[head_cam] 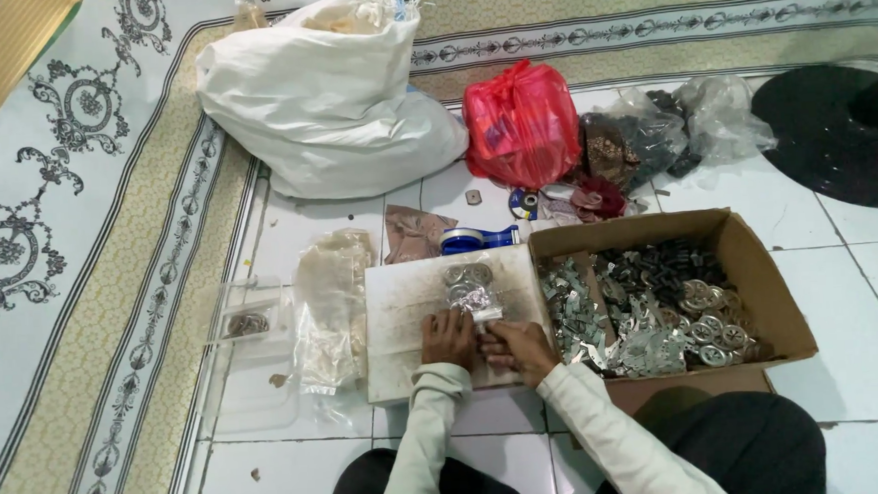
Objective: Picking small metal rings from a cardboard box, arranging them on a template board for counting or inspection, and then transferring them into a plastic bag.
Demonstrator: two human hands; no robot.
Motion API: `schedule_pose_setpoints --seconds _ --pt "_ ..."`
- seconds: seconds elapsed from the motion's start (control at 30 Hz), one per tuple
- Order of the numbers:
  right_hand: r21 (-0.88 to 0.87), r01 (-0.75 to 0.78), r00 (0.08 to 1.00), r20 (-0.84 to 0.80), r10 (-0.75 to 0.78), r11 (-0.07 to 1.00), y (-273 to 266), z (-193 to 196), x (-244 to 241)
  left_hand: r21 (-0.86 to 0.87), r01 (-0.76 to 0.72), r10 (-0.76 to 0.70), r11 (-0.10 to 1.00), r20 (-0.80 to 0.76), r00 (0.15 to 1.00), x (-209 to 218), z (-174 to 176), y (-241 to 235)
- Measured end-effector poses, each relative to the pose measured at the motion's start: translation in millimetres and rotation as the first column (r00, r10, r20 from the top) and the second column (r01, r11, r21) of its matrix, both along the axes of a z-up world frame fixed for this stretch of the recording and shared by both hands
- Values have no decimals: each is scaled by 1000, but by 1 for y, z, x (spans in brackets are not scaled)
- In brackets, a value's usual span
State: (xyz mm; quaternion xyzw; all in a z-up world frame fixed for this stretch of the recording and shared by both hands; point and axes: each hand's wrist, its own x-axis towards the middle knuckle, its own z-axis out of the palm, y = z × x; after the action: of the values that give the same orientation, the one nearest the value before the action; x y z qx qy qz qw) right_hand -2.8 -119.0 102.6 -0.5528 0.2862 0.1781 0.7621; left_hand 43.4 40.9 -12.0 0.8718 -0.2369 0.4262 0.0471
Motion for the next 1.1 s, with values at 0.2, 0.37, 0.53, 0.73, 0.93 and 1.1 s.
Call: schedule_pose_setpoints --seconds 0.2,0.37,0.53,0.73,0.93,1.1 --pt "-1 16 999 43 -16 1000 5 13 2 61 44 -47 997 48 998 10 9 6" --pt "-2 9 999 51 -8 1000 3 1 -2 109 109 -118 988 78 990 17 22 9" --pt "47 -55 998 -29 57 997 11 -1 -5 125 138 -151 983 101 983 12 38 5" --pt "-82 87 996 -20 -88 993 17 48 -7 42 162 -166 986 131 977 -8 38 -24" --pt "-380 71 997 34 -62 922 1 -9 8 -165 51 -77 985 -155 985 -20 42 -31" --pt "-466 44 995 104 5 884 6 -29 8 -268 -383 102 884 -689 718 51 14 -10"
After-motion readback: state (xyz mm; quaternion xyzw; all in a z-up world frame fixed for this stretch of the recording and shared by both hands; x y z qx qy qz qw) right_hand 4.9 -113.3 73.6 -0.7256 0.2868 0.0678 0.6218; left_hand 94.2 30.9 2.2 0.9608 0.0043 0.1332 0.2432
